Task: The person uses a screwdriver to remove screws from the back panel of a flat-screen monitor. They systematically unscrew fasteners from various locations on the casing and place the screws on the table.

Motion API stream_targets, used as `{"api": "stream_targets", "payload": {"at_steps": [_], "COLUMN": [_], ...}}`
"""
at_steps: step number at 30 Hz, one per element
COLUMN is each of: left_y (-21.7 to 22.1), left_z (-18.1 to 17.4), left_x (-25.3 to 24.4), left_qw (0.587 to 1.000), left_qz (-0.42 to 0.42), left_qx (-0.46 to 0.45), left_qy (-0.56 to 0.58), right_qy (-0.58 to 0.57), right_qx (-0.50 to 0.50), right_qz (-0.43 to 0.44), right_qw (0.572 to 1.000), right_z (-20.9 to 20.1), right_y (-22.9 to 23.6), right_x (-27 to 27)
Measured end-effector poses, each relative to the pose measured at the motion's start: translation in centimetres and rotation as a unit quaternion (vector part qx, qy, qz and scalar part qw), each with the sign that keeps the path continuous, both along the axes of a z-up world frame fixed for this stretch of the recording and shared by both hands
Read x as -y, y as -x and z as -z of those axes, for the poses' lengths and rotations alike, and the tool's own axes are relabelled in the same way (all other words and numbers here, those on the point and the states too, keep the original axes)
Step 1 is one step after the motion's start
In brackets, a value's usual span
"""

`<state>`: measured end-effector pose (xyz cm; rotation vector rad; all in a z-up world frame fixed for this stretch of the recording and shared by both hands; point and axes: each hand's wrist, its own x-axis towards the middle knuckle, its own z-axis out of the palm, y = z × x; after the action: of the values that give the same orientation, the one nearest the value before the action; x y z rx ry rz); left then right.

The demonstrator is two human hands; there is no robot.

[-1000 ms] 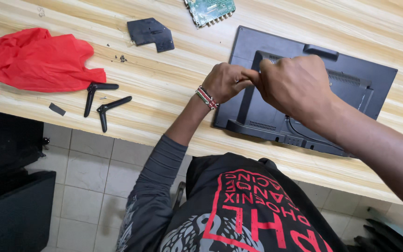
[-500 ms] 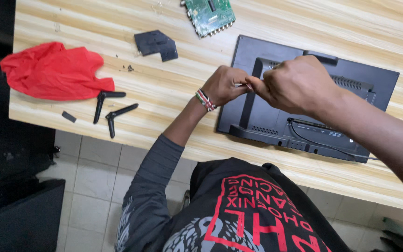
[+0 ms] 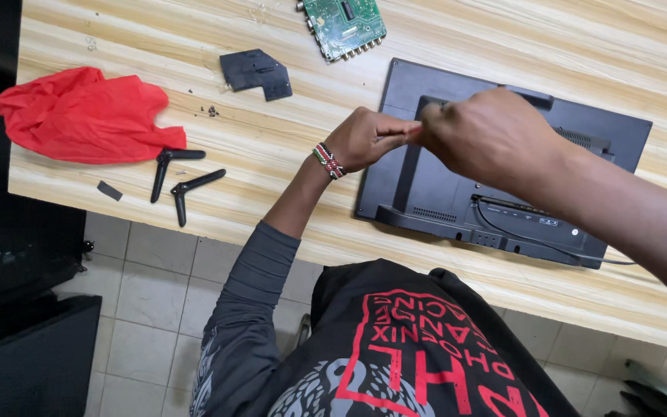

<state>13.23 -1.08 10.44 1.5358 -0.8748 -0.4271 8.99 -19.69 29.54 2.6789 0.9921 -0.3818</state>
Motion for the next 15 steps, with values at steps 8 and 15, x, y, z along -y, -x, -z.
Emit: {"api": "stream_targets", "payload": {"at_steps": [8,15], "left_y": [1.5,3.2], "left_z": [1.6,0.5], "left_x": [-0.6,-3.6], "left_qw": [1.000,0.987], "left_qz": [-0.015,-0.117], "left_qx": [-0.012,-0.102], "left_qy": [0.009,-0.033], "right_qy": [-0.025,-0.091], "right_qx": [0.062,0.022], "right_qz": [-0.040,-0.015], "right_qw": [0.997,0.996], "right_z": [-0.2,2.3], "right_y": [2.1,2.5], "right_x": [-1.2,-0.6]}}
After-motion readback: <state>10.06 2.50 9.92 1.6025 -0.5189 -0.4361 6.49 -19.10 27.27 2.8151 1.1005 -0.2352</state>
